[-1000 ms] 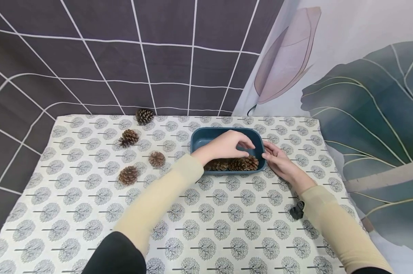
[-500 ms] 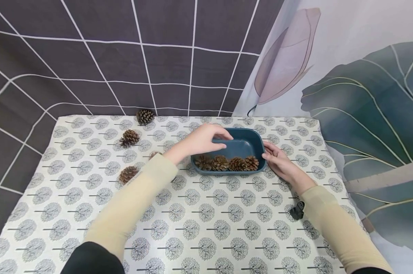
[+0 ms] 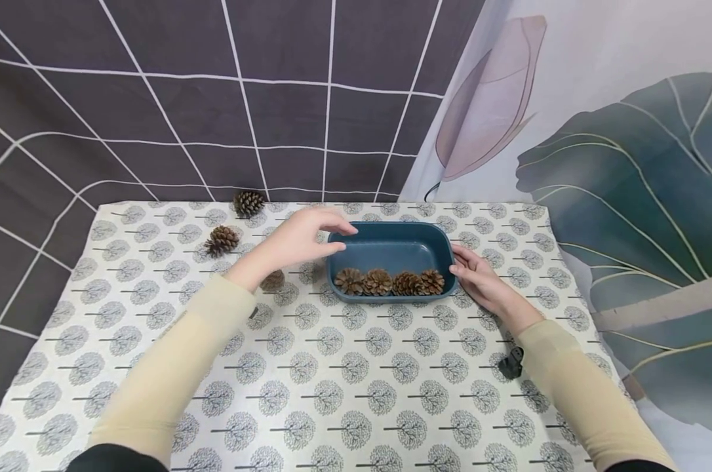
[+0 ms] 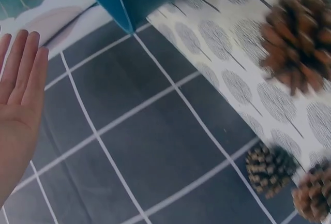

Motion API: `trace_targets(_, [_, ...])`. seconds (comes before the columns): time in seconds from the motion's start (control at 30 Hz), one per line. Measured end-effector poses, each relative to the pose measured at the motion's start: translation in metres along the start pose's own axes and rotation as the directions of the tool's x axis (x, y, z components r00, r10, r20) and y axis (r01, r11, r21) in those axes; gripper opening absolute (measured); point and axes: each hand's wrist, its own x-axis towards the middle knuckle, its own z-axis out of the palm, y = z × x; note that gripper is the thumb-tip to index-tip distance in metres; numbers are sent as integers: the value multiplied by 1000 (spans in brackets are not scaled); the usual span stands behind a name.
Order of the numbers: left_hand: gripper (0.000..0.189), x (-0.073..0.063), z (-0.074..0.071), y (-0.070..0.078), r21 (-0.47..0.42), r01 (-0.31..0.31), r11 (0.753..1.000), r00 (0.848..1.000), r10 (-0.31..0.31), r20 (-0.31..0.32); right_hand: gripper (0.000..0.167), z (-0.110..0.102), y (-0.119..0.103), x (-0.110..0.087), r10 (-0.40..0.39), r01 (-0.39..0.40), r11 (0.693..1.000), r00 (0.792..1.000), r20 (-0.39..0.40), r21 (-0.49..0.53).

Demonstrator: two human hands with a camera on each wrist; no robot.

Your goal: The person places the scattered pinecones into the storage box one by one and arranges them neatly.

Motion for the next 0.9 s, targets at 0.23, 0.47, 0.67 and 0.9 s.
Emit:
trace_targets(0.23, [32,-34,-17,-4,19,29,999,997,-28,-67,66,-1,-1,0,21,-22,999,1000,-9,-24])
trace_targets(0.47, [31,-72,-32,-16,45,108,993,989,-103,-107,67,1,-4,0,38,-39,999,999,-18,-28])
trace_targets(0.67, [29,-102,-35,-33,26,164,986,977,-158,-144,65,0,-3,0,39,-39,999,999,-19,-21])
trace_targets(0.9, [32,-137,-35,-50,21,225,974,961,-218,-168,67,0,-3,2,44,-44,999,999,-28,-30])
